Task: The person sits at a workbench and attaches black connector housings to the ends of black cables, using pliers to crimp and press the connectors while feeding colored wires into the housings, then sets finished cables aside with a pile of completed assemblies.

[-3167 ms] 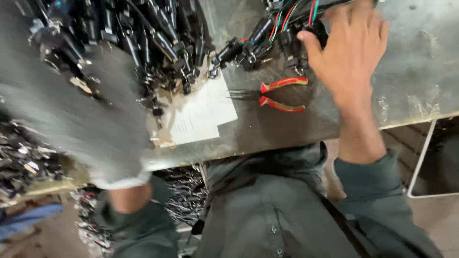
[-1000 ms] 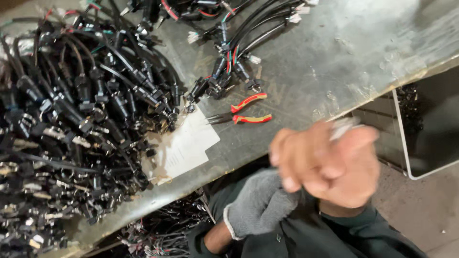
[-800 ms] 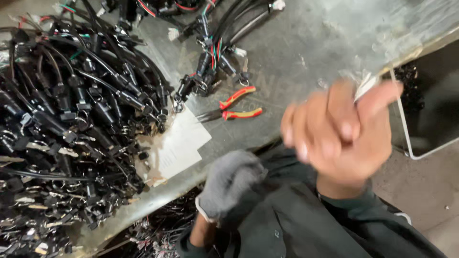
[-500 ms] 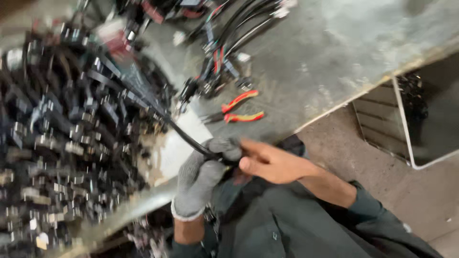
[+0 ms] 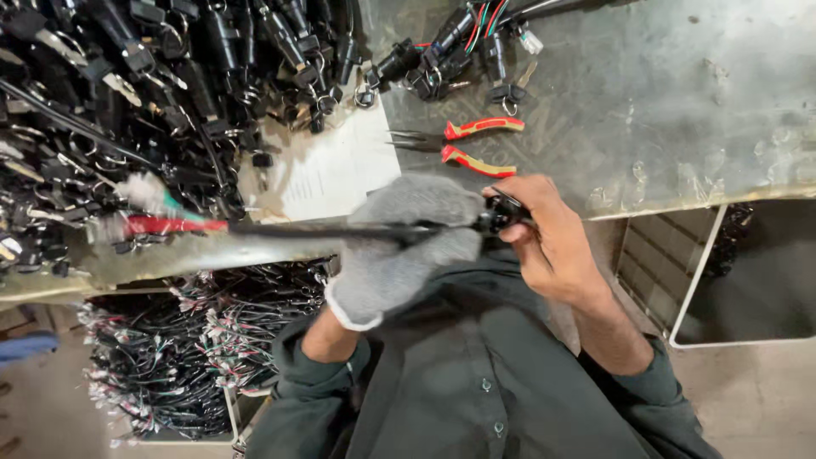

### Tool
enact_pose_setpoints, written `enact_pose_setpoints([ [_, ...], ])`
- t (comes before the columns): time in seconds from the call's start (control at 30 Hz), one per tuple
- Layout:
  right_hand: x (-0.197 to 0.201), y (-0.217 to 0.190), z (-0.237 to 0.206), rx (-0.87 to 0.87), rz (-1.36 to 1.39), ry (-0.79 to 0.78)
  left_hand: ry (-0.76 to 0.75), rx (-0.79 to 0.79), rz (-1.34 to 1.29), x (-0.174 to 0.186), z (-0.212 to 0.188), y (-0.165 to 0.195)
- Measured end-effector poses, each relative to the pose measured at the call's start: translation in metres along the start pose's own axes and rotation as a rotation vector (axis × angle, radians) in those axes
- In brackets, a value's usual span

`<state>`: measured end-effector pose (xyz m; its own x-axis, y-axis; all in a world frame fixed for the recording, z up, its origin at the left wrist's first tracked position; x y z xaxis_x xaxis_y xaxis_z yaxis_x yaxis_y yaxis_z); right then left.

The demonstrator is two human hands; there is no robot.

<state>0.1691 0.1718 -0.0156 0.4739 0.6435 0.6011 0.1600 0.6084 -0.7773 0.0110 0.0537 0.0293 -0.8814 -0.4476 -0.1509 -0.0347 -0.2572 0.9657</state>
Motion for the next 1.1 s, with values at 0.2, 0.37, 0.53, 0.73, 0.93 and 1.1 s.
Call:
enact_pose_setpoints([
  [0.2,0.005,0.0,0.0,-0.088,0.029,0.054,-0.071,0.012,0.341,-0.027,0.009,-0.009],
  [0.37,0.011,-0.004,0.003,-0.04,-0.023,0.104,0.105,0.386,-0.341,-0.022,0.006,-0.031],
  [0.53,0.004,-0.001,0.003,0.019,-0.055,0.07,-0.065,0.347,0.098,-0.015,0.011,-0.028],
  [0.73,-0.009,0.027,0.013,-0.337,0.308,-0.059,-0.018,0.022,0.32,-0.026,0.018,-0.022],
  [0.93,-0.015,0.029,0.032,-0.284,0.407,-0.179,-0.071,-0.014,0.549,-0.015,0.039,-0.023],
  [1.1,-0.019,0.013,0.047,-0.239,0.387,-0.226,-0.325,-0.113,0.265,-0.008,0.048,-0.031],
])
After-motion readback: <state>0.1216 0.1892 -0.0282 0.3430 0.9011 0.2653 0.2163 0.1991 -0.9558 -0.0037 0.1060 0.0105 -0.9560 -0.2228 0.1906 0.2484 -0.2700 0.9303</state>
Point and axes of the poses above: each hand's wrist, its own z-axis towards the middle knuckle, its own x-axis out of the back of the hand, y = z × x, the point moved 6 cm from there along z, towards the middle knuckle, and after that the axes turned 14 degrees about -z, right-handed, at the moved point
